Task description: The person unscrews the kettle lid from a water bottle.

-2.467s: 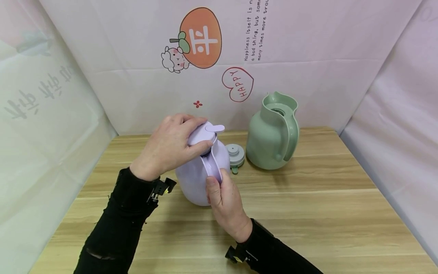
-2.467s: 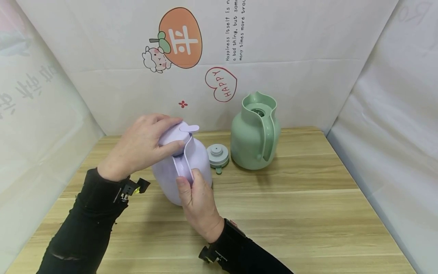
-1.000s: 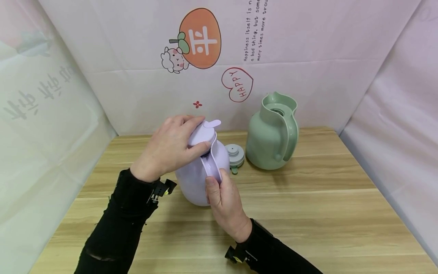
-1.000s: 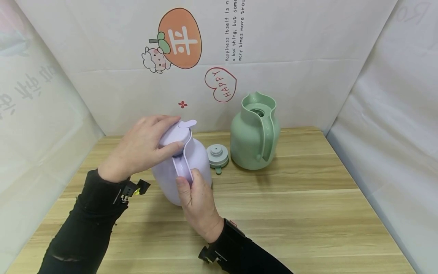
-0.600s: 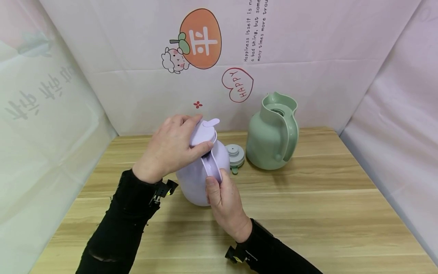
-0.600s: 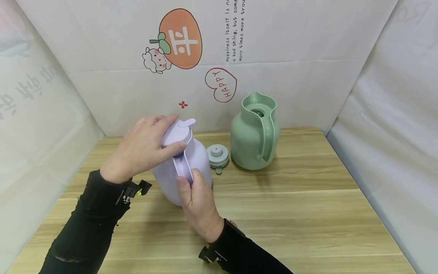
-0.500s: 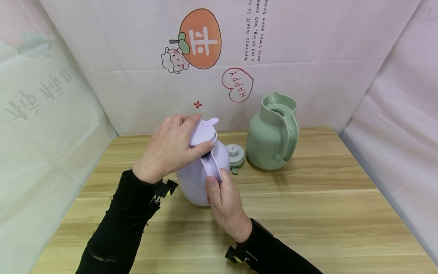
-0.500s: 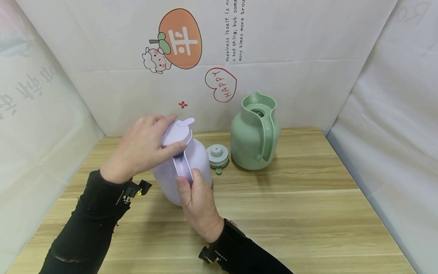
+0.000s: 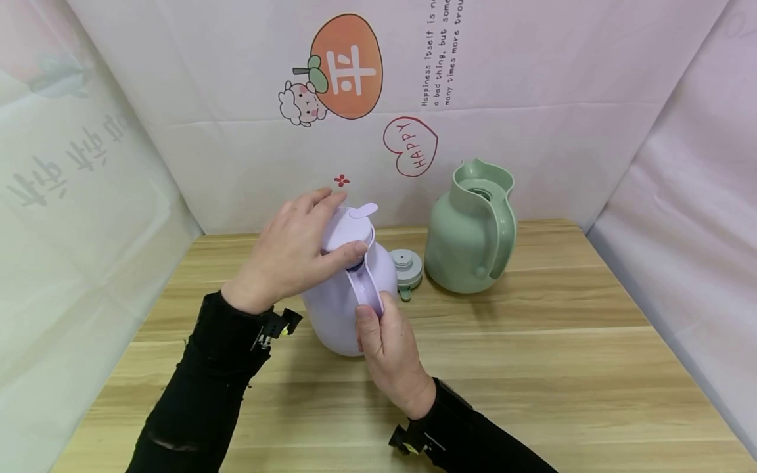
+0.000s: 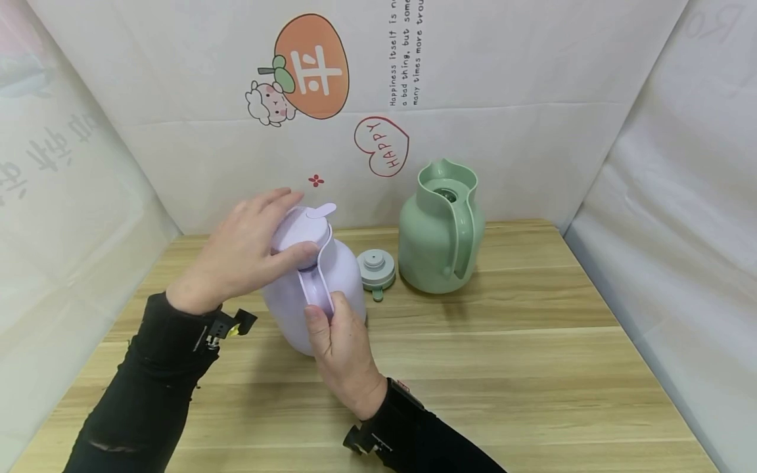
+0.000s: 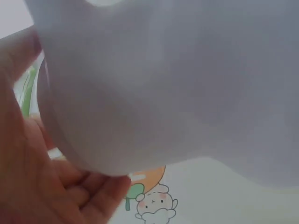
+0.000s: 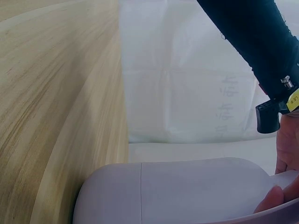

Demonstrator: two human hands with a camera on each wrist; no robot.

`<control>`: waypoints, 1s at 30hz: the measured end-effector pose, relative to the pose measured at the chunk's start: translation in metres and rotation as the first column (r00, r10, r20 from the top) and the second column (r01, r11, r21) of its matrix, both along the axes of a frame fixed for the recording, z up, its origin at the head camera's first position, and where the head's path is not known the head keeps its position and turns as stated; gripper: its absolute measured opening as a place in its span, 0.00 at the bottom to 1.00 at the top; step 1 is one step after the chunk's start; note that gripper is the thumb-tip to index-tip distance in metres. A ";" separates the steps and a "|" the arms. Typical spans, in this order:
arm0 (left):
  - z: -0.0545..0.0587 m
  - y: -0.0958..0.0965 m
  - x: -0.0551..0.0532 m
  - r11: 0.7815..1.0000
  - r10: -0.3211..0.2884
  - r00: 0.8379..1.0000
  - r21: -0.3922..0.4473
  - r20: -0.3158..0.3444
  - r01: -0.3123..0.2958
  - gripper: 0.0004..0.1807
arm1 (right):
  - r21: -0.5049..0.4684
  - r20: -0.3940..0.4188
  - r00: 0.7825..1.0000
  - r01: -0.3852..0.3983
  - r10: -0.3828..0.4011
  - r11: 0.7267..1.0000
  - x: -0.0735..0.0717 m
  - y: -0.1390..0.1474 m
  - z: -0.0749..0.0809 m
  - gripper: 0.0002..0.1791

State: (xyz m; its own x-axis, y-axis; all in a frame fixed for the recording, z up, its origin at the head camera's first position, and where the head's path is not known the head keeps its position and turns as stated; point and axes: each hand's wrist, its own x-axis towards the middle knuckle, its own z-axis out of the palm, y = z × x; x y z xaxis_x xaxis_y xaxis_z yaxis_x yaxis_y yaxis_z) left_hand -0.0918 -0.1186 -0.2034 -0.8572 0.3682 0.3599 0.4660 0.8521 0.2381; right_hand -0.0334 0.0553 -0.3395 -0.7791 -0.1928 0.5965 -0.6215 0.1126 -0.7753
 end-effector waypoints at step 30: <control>0.005 -0.002 0.004 0.994 -0.102 0.994 -0.033 -0.032 0.101 0.29 | -0.001 0.008 1.000 -0.002 0.002 1.000 0.000 0.000 0.001 0.12</control>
State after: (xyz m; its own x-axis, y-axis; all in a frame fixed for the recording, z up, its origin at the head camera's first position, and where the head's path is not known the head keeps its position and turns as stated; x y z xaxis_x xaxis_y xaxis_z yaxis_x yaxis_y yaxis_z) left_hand -0.0881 -0.1210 -0.1987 -0.8026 0.4641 0.3748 0.5577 0.8068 0.1951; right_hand -0.0337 0.0552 -0.3385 -0.7833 -0.1942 0.5905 -0.6156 0.1106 -0.7802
